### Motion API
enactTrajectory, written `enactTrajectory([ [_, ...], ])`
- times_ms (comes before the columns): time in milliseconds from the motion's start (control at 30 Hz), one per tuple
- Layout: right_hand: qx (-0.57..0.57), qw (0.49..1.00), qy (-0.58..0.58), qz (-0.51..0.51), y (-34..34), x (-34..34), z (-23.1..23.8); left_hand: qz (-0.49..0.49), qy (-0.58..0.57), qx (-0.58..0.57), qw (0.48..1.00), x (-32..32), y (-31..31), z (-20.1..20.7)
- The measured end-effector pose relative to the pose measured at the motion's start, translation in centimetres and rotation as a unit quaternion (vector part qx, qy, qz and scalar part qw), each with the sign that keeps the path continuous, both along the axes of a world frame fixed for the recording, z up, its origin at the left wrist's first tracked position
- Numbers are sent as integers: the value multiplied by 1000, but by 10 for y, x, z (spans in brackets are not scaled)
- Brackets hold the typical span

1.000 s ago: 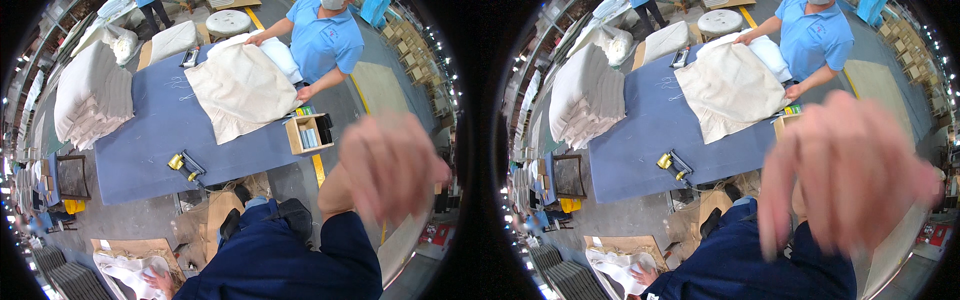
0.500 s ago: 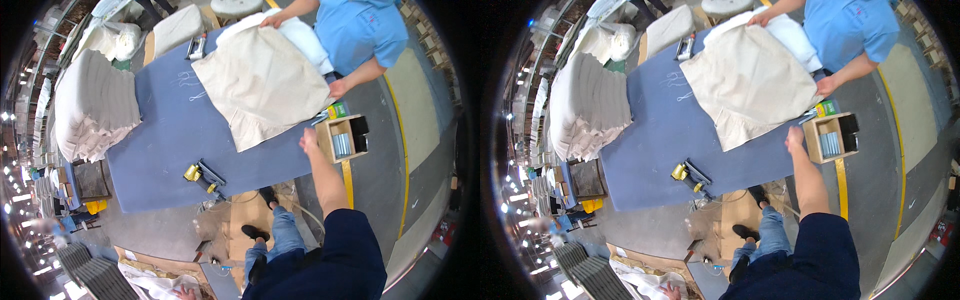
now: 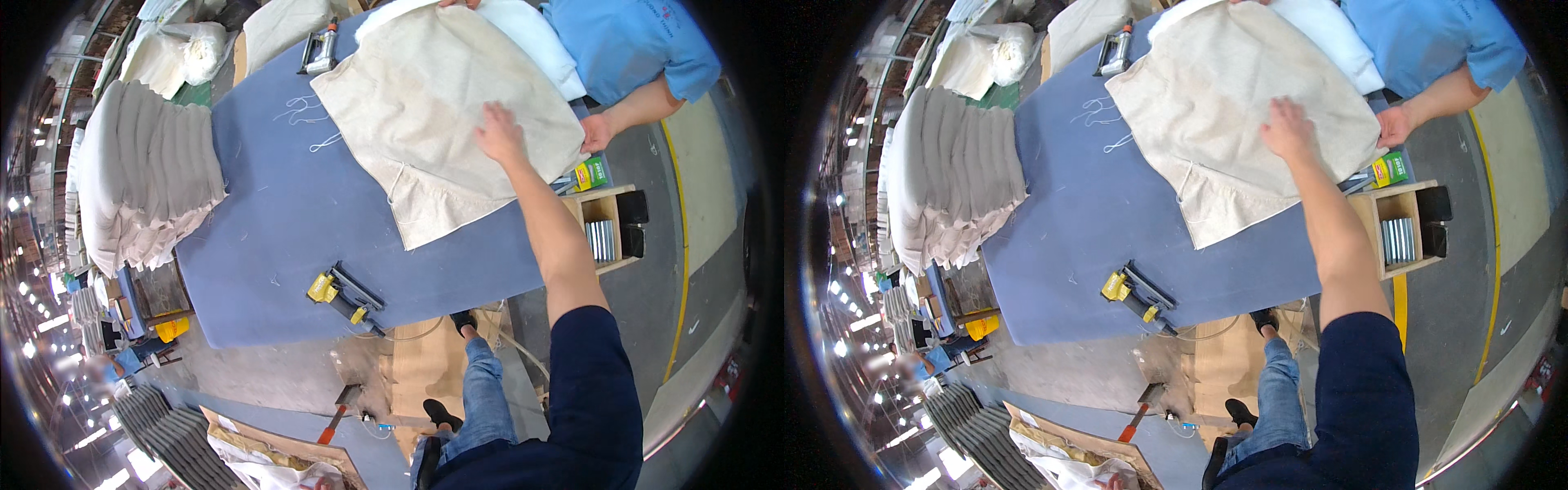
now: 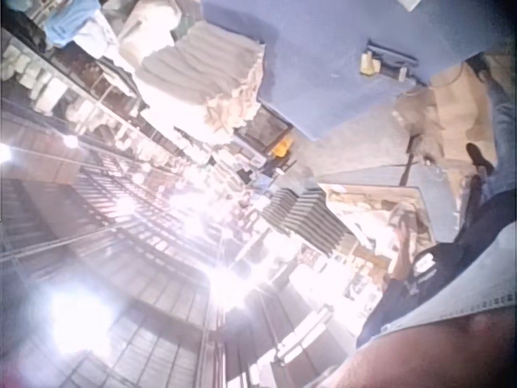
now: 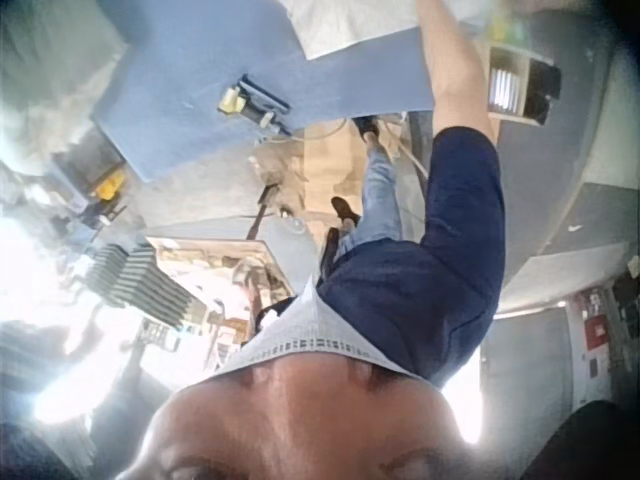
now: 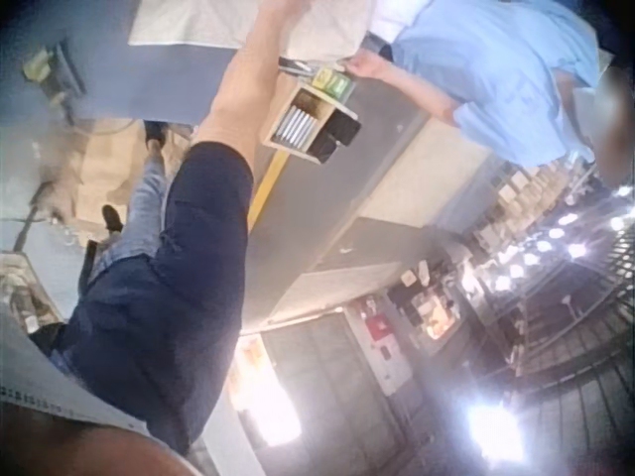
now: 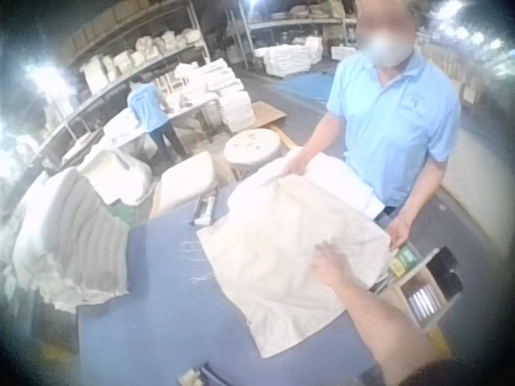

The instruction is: The person stretches and staples white fabric onto a black cushion base using a staple gun. They repeatedly pull the fabric taut and secure it around the edges of the cushion.

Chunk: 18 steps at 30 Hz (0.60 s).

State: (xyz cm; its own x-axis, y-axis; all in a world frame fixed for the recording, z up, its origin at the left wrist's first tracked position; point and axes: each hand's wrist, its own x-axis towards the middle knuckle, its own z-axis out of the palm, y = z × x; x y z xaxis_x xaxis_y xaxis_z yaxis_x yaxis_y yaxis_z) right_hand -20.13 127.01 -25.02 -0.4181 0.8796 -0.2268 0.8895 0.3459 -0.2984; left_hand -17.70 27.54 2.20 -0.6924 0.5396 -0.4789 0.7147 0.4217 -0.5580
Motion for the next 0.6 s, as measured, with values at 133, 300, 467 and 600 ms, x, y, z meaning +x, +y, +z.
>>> enactTrajectory([
  [133, 6, 998, -62, 10, -45, -46, 3, 46, -4, -5, 999, -5, 10, 1],
  [300, 95, 993, 63, 19, -86, -32, 14, 104, 9, 1, 995, -17, 15, -4],
  [467, 1, 980, 179, 89, -247, 30, 43, 192, 35, 16, 981, -6, 15, -21],
  [600, -195, 928, 304, 87, -425, 104, 46, 274, 70, 41, 958, 0, 13, -32],
])
